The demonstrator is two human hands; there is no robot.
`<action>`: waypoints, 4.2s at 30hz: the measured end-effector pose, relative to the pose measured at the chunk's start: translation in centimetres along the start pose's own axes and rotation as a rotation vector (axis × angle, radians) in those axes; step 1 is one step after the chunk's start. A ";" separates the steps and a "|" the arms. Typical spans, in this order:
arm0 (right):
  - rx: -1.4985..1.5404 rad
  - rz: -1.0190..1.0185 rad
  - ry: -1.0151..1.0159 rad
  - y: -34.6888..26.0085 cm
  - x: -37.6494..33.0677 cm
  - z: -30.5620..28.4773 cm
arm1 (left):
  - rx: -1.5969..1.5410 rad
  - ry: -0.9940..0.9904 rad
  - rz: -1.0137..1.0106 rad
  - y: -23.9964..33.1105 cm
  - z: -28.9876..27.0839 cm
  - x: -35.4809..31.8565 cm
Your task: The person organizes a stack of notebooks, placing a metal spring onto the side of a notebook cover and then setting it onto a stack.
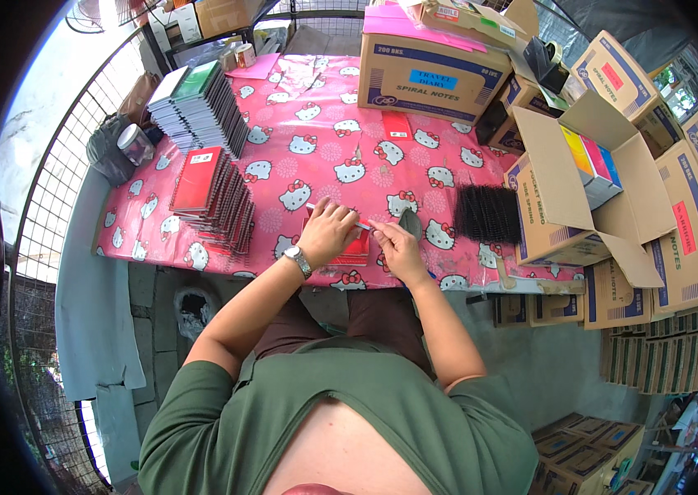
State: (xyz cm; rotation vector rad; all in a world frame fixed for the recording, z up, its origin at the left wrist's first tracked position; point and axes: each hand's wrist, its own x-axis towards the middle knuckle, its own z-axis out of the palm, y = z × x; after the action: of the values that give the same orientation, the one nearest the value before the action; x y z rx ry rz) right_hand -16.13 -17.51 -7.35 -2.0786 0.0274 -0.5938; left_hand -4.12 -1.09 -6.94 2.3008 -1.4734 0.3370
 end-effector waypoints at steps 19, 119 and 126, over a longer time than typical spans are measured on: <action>-0.214 0.063 -0.266 -3.1 1.9 -3.0 | -0.018 0.006 0.082 1.6 0.0 -0.3; -0.415 0.277 -0.125 2.9 -7.2 -2.9 | -0.725 0.981 -0.617 -11.4 -21.3 -5.1; -0.522 0.115 -0.058 6.9 -4.7 -5.1 | 0.079 0.476 -0.414 -14.8 -29.2 -2.1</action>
State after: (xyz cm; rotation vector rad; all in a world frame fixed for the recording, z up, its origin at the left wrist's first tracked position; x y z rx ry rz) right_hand -21.02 -24.27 -12.52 -2.5762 0.2946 -0.4896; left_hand 8.64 19.09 15.60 2.2984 -0.7490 0.7620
